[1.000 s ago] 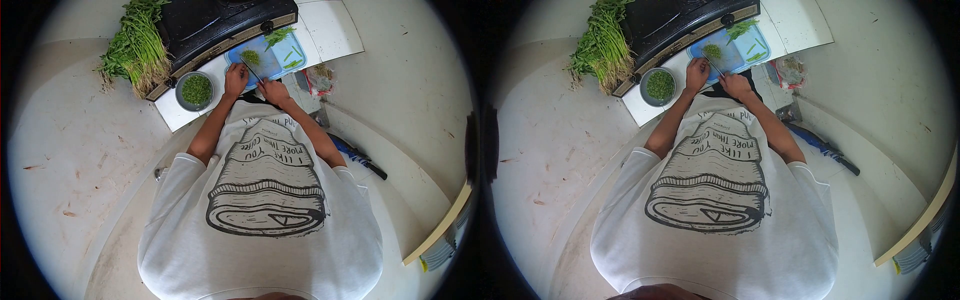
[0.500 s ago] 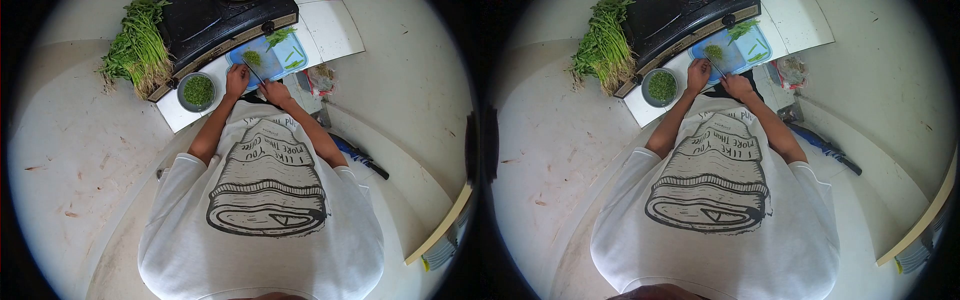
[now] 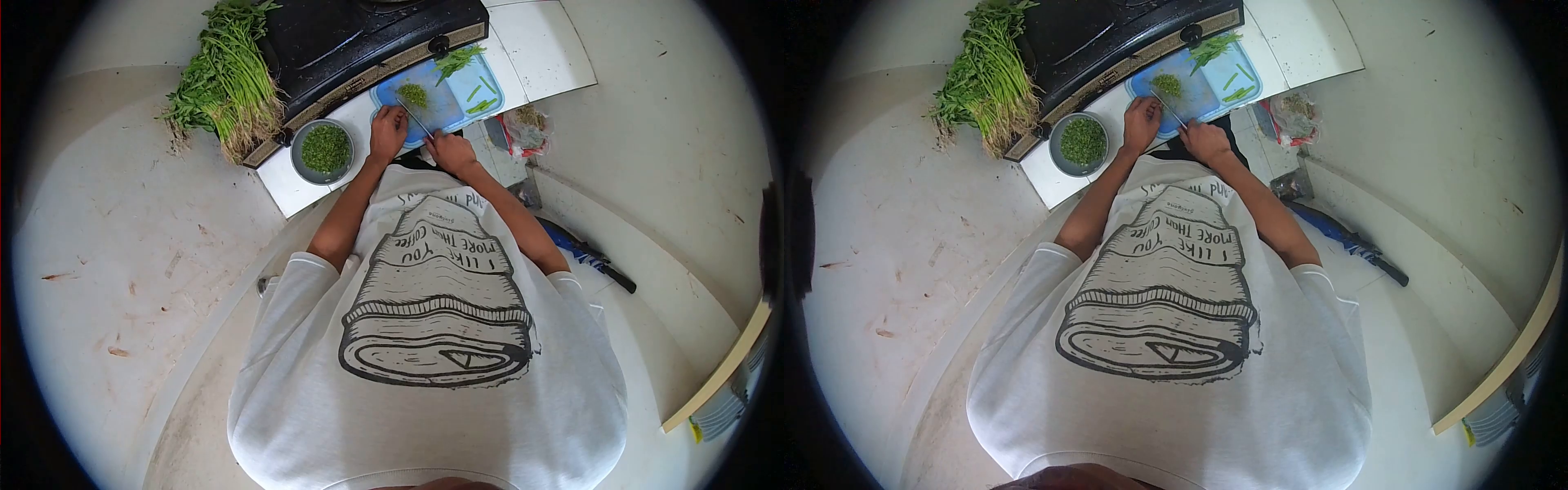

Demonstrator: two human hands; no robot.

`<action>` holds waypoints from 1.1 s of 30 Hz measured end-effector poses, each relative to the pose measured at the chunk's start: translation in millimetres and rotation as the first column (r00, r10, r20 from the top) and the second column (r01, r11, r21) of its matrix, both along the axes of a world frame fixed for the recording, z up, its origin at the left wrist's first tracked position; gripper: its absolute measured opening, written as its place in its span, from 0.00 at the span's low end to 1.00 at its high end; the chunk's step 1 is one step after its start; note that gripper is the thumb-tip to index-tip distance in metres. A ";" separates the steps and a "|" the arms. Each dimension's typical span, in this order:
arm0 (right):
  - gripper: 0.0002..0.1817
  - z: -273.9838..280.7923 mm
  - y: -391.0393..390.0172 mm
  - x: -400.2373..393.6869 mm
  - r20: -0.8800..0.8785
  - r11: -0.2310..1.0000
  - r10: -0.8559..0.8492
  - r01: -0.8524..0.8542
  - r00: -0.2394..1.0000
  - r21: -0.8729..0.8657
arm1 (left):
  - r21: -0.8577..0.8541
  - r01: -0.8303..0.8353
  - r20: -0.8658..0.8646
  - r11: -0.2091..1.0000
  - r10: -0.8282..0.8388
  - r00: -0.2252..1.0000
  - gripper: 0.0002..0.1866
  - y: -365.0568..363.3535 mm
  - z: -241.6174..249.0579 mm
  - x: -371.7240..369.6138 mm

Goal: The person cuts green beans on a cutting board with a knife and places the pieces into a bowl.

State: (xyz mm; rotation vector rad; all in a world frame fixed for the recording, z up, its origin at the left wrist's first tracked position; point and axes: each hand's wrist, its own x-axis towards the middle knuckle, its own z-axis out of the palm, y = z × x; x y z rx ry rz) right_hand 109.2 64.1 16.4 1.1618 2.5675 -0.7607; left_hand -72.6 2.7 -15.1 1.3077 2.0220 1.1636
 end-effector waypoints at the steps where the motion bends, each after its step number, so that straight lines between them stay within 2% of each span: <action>1: 0.27 -0.1 -0.7 1.4 -0.026 1.000 0.002 -0.002 1.000 0.017 | -0.001 -0.001 0.001 1.000 0.001 1.000 0.06 -0.7 1.0 0.4; 4: 0.28 1.8 3.8 -9.7 0.022 0.999 0.001 0.000 1.000 -0.042 | 0.008 -0.009 0.020 1.000 0.009 1.000 0.06 -1.0 0.2 0.6; 7: 0.29 -1.2 7.1 -21.2 -0.005 0.999 0.001 -0.001 1.000 -0.048 | 0.022 -0.010 0.000 1.000 0.010 1.000 0.07 -2.7 -3.3 1.7; 14: 0.29 1.4 1.2 -1.0 0.036 0.998 -0.019 0.021 0.999 -0.061 | -0.016 -0.032 0.027 0.999 0.032 0.999 0.06 -2.0 1.3 1.7; 16: 0.29 3.5 1.7 -0.9 0.032 0.996 -0.070 0.071 0.997 -0.058 | -0.012 -0.040 0.031 0.999 0.041 0.999 0.05 -2.5 1.8 2.4; 22: 0.30 3.5 0.4 -4.7 -0.025 0.998 -0.012 0.010 1.000 -0.056 | 0.010 -0.037 0.026 0.999 0.037 0.999 0.05 -2.2 -1.2 0.6; 33: 0.29 1.1 -0.7 -7.8 -0.030 0.998 -0.023 0.020 0.999 -0.067 | 0.011 0.001 -0.009 1.000 -0.001 1.000 0.06 -0.9 -1.3 -2.1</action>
